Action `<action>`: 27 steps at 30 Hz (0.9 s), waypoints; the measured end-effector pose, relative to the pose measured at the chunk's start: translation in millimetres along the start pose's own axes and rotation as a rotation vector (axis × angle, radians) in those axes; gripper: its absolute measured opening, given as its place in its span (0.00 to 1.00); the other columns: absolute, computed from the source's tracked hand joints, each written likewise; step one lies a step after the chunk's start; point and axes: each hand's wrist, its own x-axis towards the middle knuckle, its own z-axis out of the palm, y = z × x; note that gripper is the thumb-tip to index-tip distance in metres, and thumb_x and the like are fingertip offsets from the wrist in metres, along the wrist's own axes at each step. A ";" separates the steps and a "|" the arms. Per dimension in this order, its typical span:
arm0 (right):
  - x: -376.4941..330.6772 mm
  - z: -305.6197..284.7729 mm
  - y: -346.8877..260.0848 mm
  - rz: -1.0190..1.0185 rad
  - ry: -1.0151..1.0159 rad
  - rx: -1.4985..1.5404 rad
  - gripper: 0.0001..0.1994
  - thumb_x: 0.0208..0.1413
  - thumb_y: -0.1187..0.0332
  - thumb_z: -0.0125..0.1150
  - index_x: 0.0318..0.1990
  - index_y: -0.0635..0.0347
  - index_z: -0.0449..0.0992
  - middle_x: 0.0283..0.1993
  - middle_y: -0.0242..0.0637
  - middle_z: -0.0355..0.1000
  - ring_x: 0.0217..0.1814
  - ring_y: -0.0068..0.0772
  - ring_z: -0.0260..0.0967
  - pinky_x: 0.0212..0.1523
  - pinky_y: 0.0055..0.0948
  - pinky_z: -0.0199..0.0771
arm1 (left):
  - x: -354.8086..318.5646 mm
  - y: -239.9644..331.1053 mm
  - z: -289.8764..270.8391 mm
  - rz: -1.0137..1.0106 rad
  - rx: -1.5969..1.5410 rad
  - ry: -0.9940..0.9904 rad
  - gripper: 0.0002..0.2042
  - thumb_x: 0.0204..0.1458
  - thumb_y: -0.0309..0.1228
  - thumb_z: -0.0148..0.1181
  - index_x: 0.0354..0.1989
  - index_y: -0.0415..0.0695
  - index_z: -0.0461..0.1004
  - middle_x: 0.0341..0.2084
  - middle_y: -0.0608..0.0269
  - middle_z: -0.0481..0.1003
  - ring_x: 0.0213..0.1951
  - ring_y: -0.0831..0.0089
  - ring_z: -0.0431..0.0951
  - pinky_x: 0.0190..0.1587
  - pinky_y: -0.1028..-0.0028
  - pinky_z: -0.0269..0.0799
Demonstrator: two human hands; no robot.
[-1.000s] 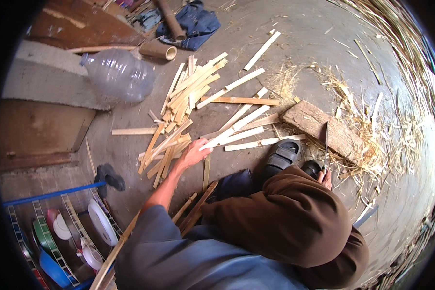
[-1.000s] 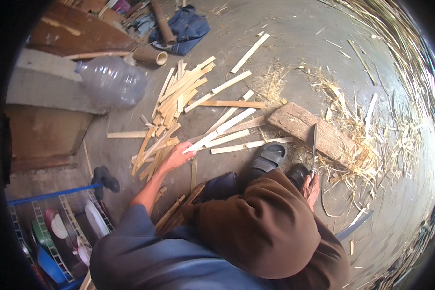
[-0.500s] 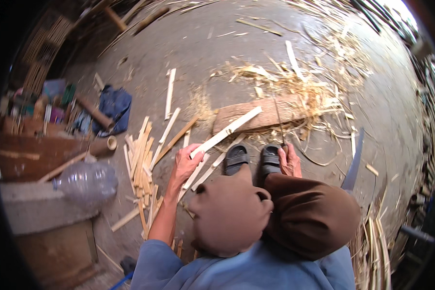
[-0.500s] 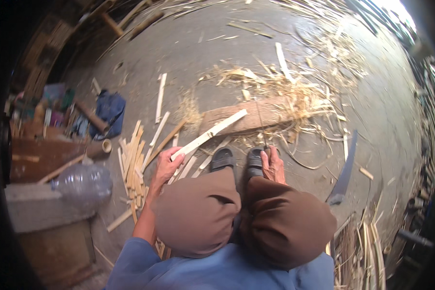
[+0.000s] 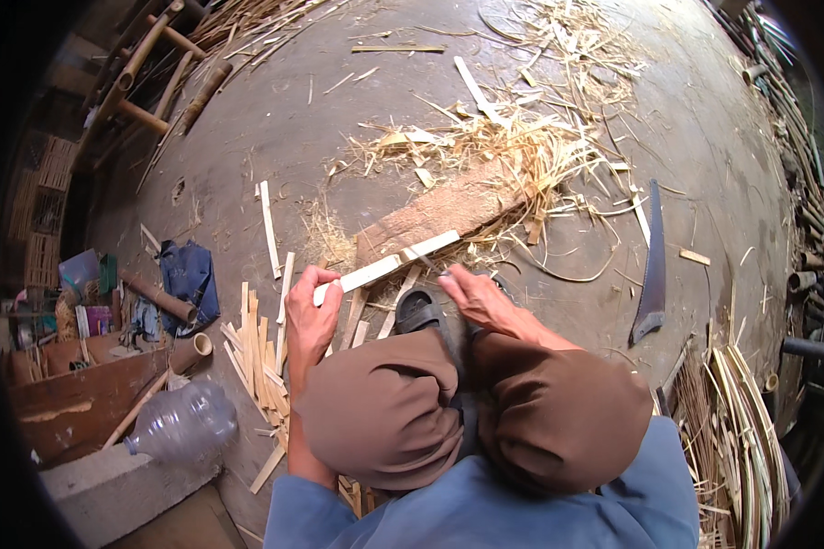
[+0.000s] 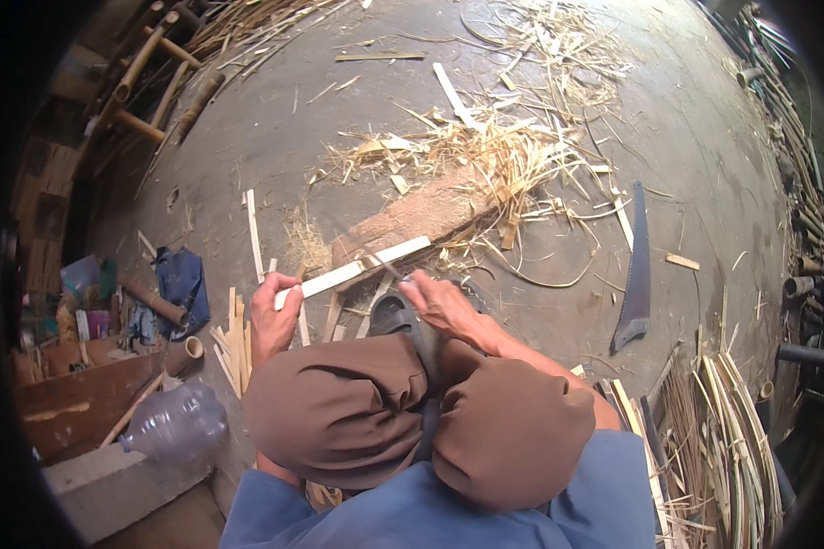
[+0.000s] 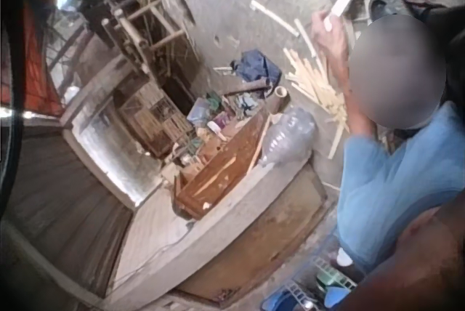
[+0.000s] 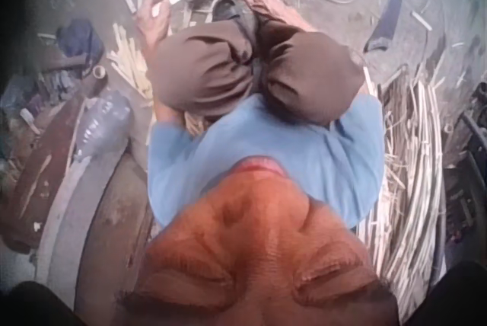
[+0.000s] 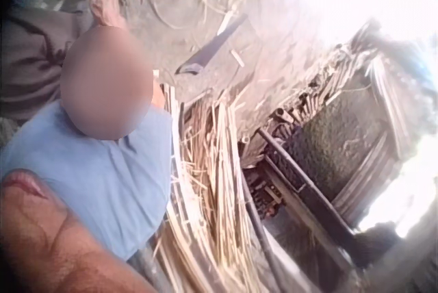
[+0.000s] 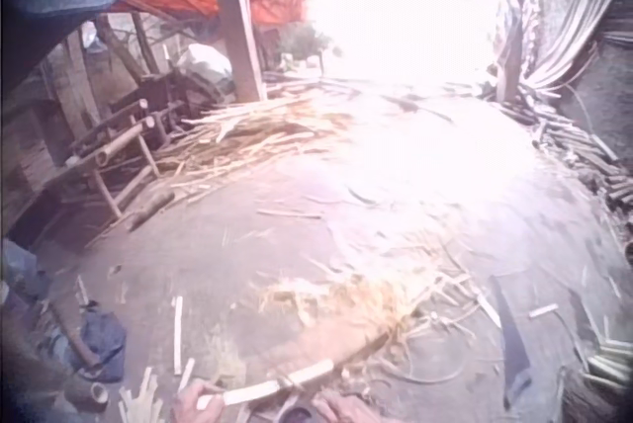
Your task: The person sits on the floor and uses a knife to shave thin strips from small wooden pieces. They repeatedly pick up a piece, shave it against a wooden block, and place the finished strip on the floor.
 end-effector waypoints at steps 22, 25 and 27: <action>4.9 2.4 119.6 0.174 0.239 -0.033 0.18 0.67 0.50 0.47 0.43 0.58 0.70 0.33 0.53 0.76 0.40 0.65 0.73 0.41 0.56 0.72 | 4.3 25.2 22.6 -0.168 -0.724 -0.126 0.07 0.61 0.24 0.57 0.44 0.35 0.73 0.29 0.49 0.80 0.29 0.68 0.82 0.36 0.70 0.81; 6.7 -16.6 119.1 0.222 0.165 -0.132 0.22 0.67 0.48 0.46 0.38 0.61 0.73 0.35 0.56 0.76 0.41 0.68 0.71 0.41 0.56 0.70 | -7.1 4.7 20.9 -0.145 -0.820 -0.265 0.17 0.61 0.39 0.60 0.46 0.35 0.70 0.38 0.41 0.78 0.34 0.62 0.83 0.40 0.67 0.82; 3.8 -9.2 121.2 0.167 0.168 -0.054 0.23 0.67 0.48 0.46 0.36 0.62 0.72 0.31 0.52 0.75 0.36 0.62 0.72 0.38 0.54 0.69 | -10.5 -5.0 18.8 -0.136 -1.093 -0.454 0.24 0.60 0.49 0.59 0.47 0.37 0.68 0.43 0.36 0.76 0.37 0.58 0.83 0.42 0.65 0.81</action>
